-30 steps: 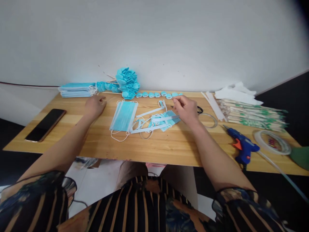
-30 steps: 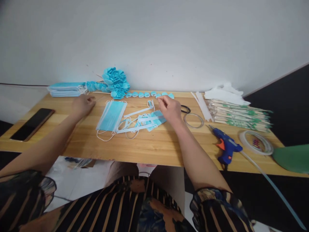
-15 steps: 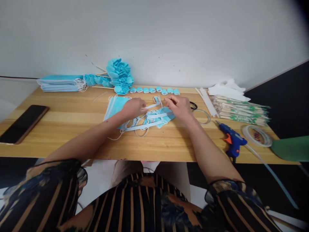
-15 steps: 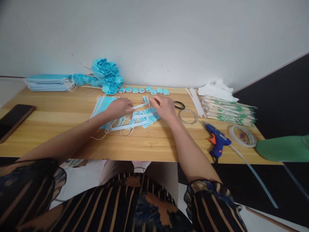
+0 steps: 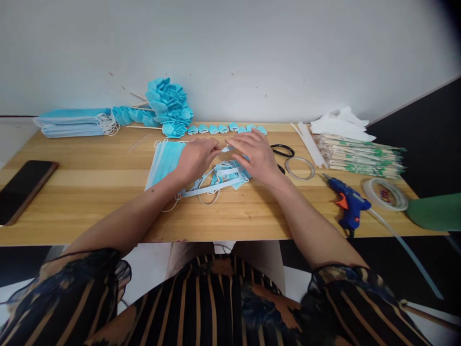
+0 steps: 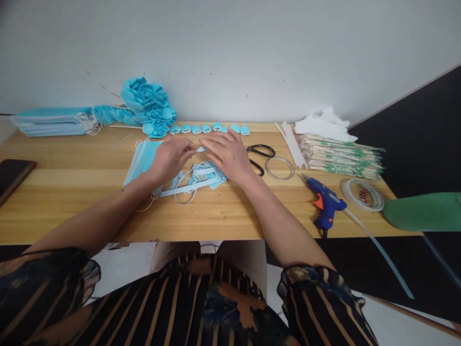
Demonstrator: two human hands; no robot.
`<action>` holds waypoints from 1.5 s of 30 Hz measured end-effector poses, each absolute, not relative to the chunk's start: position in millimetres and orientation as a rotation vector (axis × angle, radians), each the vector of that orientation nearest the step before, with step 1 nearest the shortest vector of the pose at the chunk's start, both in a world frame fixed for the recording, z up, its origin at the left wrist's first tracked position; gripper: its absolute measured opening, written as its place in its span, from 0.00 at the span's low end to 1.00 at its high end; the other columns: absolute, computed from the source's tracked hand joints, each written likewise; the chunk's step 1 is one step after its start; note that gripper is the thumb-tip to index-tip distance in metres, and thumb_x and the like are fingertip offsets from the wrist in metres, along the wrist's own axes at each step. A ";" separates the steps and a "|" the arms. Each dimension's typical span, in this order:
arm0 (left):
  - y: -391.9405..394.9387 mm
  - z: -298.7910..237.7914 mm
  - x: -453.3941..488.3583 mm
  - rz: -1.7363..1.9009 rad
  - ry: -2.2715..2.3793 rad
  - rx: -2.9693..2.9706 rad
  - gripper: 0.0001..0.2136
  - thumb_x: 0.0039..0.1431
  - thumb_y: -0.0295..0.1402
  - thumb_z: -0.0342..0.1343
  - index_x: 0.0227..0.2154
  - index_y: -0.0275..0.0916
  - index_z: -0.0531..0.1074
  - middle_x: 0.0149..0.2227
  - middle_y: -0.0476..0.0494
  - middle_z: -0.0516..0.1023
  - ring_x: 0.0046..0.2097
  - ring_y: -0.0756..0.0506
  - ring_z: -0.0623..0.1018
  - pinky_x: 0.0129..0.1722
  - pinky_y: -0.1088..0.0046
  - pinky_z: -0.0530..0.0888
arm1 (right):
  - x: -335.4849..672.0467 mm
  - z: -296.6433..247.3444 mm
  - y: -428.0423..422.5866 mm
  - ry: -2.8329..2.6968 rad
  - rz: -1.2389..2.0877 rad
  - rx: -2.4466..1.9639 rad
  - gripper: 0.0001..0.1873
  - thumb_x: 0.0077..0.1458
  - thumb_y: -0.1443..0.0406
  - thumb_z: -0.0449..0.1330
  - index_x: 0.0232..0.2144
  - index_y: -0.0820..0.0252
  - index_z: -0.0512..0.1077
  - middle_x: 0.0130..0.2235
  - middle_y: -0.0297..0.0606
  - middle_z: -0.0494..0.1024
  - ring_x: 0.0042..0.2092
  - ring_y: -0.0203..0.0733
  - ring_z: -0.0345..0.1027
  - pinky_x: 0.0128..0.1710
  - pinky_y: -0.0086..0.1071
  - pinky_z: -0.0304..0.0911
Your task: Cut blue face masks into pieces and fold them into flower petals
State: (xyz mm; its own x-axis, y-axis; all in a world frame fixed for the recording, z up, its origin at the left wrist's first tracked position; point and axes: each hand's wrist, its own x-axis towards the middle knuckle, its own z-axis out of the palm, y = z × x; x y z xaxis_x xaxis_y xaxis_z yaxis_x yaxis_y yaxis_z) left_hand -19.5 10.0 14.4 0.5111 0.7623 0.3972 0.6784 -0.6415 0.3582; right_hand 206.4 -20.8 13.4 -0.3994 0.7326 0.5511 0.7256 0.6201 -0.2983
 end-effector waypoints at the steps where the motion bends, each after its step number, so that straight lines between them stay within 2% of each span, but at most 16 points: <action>1: 8.5 14.1 -18.0 0.814 1.222 2.601 0.10 0.71 0.36 0.51 0.37 0.38 0.75 0.35 0.41 0.82 0.39 0.42 0.78 0.47 0.63 0.70 | 205.2 12.6 -21.4 -2.208 0.022 -1.166 0.13 0.69 0.60 0.55 0.45 0.47 0.81 0.44 0.35 0.85 0.49 0.47 0.76 0.62 0.48 0.60; 4: 6.3 10.9 -15.7 0.826 1.193 2.624 0.10 0.72 0.36 0.50 0.38 0.39 0.74 0.33 0.43 0.80 0.38 0.43 0.78 0.47 0.63 0.69 | 203.4 11.9 -24.5 -2.233 0.083 -1.244 0.17 0.71 0.60 0.52 0.37 0.50 0.81 0.33 0.34 0.83 0.38 0.44 0.75 0.51 0.43 0.64; 7: 5.7 10.5 -17.9 0.891 1.175 2.646 0.13 0.74 0.40 0.48 0.40 0.40 0.73 0.36 0.42 0.81 0.42 0.42 0.77 0.48 0.63 0.69 | 207.6 15.6 -26.2 -2.182 0.095 -1.309 0.16 0.70 0.60 0.52 0.37 0.53 0.80 0.31 0.37 0.82 0.36 0.44 0.73 0.41 0.38 0.63; 11: 0.3 19.7 -22.3 1.037 1.161 2.698 0.16 0.73 0.47 0.48 0.45 0.41 0.74 0.47 0.38 0.80 0.52 0.38 0.75 0.54 0.58 0.67 | 223.5 21.0 -21.7 -2.056 0.135 -1.373 0.15 0.70 0.61 0.52 0.37 0.55 0.77 0.32 0.37 0.81 0.34 0.43 0.72 0.37 0.35 0.61; 14: -7.0 24.2 -20.2 0.901 1.022 2.790 0.18 0.73 0.47 0.48 0.41 0.41 0.77 0.42 0.40 0.80 0.49 0.38 0.76 0.53 0.56 0.66 | 232.3 21.0 -17.6 -1.998 0.228 -1.402 0.13 0.69 0.62 0.52 0.36 0.55 0.76 0.32 0.36 0.81 0.34 0.42 0.73 0.37 0.35 0.61; 17: -11.5 19.4 -14.0 0.683 0.892 2.858 0.17 0.70 0.48 0.54 0.39 0.40 0.79 0.39 0.39 0.81 0.45 0.37 0.76 0.49 0.57 0.67 | 231.2 19.1 -17.3 -2.020 0.293 -1.409 0.13 0.68 0.61 0.54 0.33 0.55 0.75 0.32 0.36 0.81 0.34 0.42 0.72 0.36 0.35 0.60; 19: -11.4 13.8 -10.6 0.555 0.872 2.865 0.14 0.67 0.45 0.57 0.38 0.39 0.80 0.38 0.39 0.82 0.44 0.37 0.77 0.47 0.58 0.68 | 227.2 18.0 -18.7 -2.060 0.349 -1.404 0.14 0.68 0.61 0.54 0.32 0.56 0.75 0.32 0.36 0.82 0.34 0.42 0.72 0.36 0.34 0.59; 22: -7.9 7.9 -9.1 0.463 0.877 2.819 0.08 0.67 0.35 0.57 0.35 0.40 0.79 0.37 0.41 0.83 0.43 0.39 0.78 0.46 0.61 0.67 | 222.4 17.0 -20.1 -2.137 0.462 -1.384 0.15 0.68 0.60 0.54 0.33 0.56 0.76 0.33 0.36 0.83 0.34 0.41 0.72 0.35 0.33 0.58; 24: -5.2 6.2 -10.2 0.485 0.908 2.773 0.07 0.66 0.34 0.57 0.35 0.40 0.79 0.38 0.42 0.84 0.44 0.40 0.79 0.46 0.61 0.67 | 222.0 16.6 -19.8 -2.184 0.509 -1.369 0.15 0.67 0.60 0.54 0.32 0.56 0.77 0.33 0.35 0.83 0.34 0.40 0.72 0.34 0.33 0.58; 29: -2.0 1.7 -12.3 0.461 0.937 2.693 0.09 0.60 0.40 0.64 0.38 0.40 0.79 0.40 0.42 0.85 0.45 0.39 0.80 0.47 0.61 0.68 | 226.4 15.7 -17.9 -2.228 0.536 -1.359 0.14 0.65 0.61 0.56 0.31 0.56 0.78 0.33 0.35 0.84 0.34 0.40 0.72 0.34 0.32 0.57; 32: -2.4 -1.3 -10.6 0.438 0.945 2.702 0.04 0.61 0.32 0.60 0.34 0.40 0.79 0.38 0.43 0.85 0.42 0.41 0.80 0.46 0.62 0.68 | 227.6 16.5 -18.3 -2.236 0.568 -1.358 0.14 0.65 0.61 0.56 0.31 0.57 0.78 0.32 0.35 0.83 0.33 0.39 0.71 0.34 0.32 0.56; 35: -3.1 -1.7 -8.7 0.496 0.985 2.697 0.08 0.60 0.27 0.54 0.30 0.39 0.78 0.34 0.42 0.84 0.39 0.42 0.79 0.43 0.64 0.68 | 226.7 19.3 -20.0 -2.261 0.618 -1.375 0.15 0.64 0.56 0.58 0.31 0.58 0.77 0.31 0.33 0.81 0.31 0.38 0.67 0.35 0.33 0.54; 38: -3.0 -0.5 -8.3 0.634 1.059 2.589 0.07 0.60 0.29 0.54 0.29 0.38 0.77 0.31 0.43 0.82 0.35 0.44 0.77 0.40 0.66 0.67 | 225.0 23.3 -22.0 -2.304 0.727 -1.380 0.15 0.60 0.52 0.63 0.35 0.58 0.78 0.32 0.32 0.80 0.32 0.36 0.64 0.37 0.33 0.53; 45: -2.3 1.0 -9.8 0.937 1.117 2.137 0.07 0.64 0.36 0.53 0.33 0.39 0.71 0.28 0.48 0.79 0.29 0.49 0.74 0.31 0.73 0.66 | 218.9 25.9 -23.5 -2.496 0.647 -1.379 0.07 0.57 0.60 0.65 0.35 0.58 0.79 0.38 0.37 0.82 0.38 0.42 0.70 0.38 0.33 0.56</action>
